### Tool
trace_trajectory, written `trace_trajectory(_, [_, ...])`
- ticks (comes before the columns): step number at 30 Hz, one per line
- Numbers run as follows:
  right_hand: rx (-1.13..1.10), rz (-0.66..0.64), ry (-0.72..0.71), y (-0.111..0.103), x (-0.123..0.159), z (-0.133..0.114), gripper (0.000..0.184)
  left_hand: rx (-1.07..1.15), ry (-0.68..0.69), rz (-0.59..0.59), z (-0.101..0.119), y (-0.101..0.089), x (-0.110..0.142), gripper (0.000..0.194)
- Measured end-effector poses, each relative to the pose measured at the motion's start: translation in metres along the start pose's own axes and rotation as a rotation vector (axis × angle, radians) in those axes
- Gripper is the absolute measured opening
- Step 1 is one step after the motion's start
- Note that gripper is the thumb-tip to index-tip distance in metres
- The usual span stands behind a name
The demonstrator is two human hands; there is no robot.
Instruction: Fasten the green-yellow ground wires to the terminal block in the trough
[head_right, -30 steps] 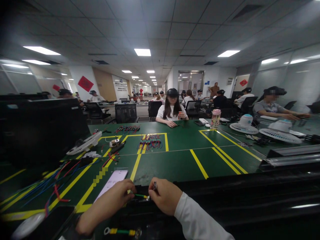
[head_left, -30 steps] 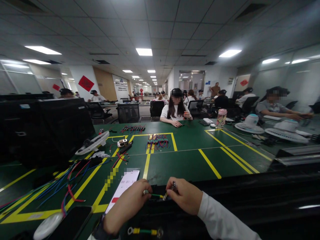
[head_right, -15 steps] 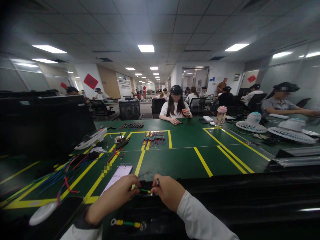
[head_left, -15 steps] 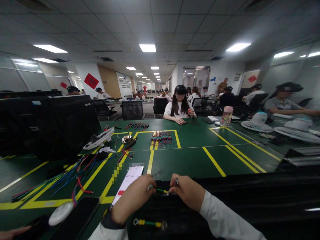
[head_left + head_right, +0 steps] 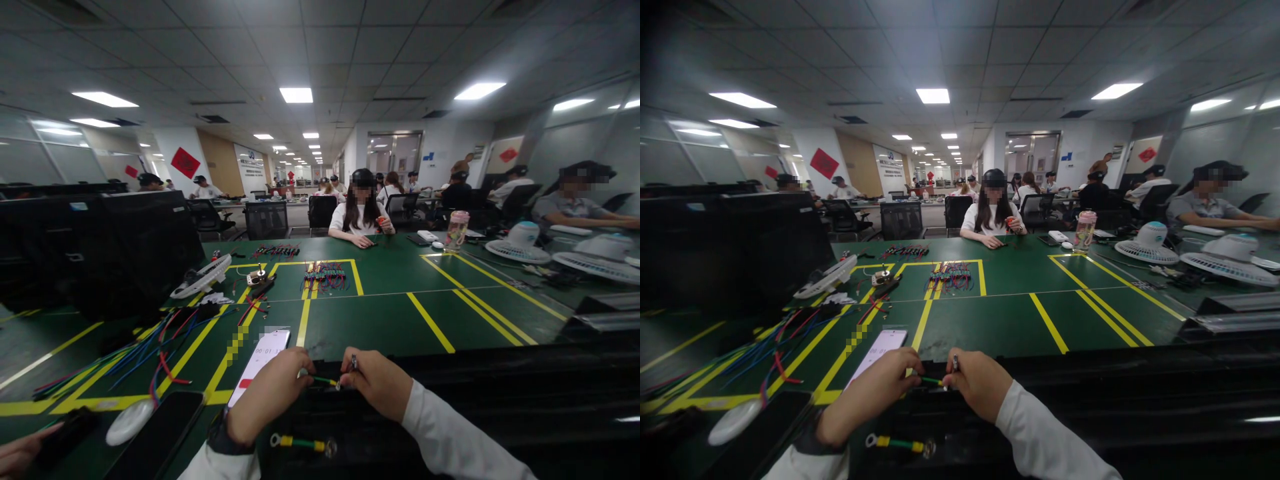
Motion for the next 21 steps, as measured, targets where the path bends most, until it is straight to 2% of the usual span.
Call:
trace_trajectory(6, [-0.004,0.025,0.018,-0.004,0.0,0.002,0.007,0.005,0.018,-0.015,0.0,0.0,-0.001,0.018])
trace_trajectory(12, [-0.052,0.076,0.009,-0.022,0.002,0.001,0.01,0.022,0.036,-0.024,0.0,-0.007,0.002,0.019])
trace_trajectory(17, [-0.128,0.034,0.008,-0.031,0.009,-0.004,0.008,0.054,0.029,0.055,0.003,-0.02,0.016,0.014])
trace_trajectory(21, [-0.16,-0.008,0.005,-0.03,0.012,-0.009,0.007,0.067,0.035,0.011,0.008,-0.022,0.025,0.014])
Point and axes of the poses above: each hand's wrist, its own x-axis away from the middle knuckle, its own y-axis out of the palm, z = x × y, the point moved 2 cm from there along -x, towards the middle knuckle, and after that the axes turned 12 degrees about -y, right-handed, at the moved point
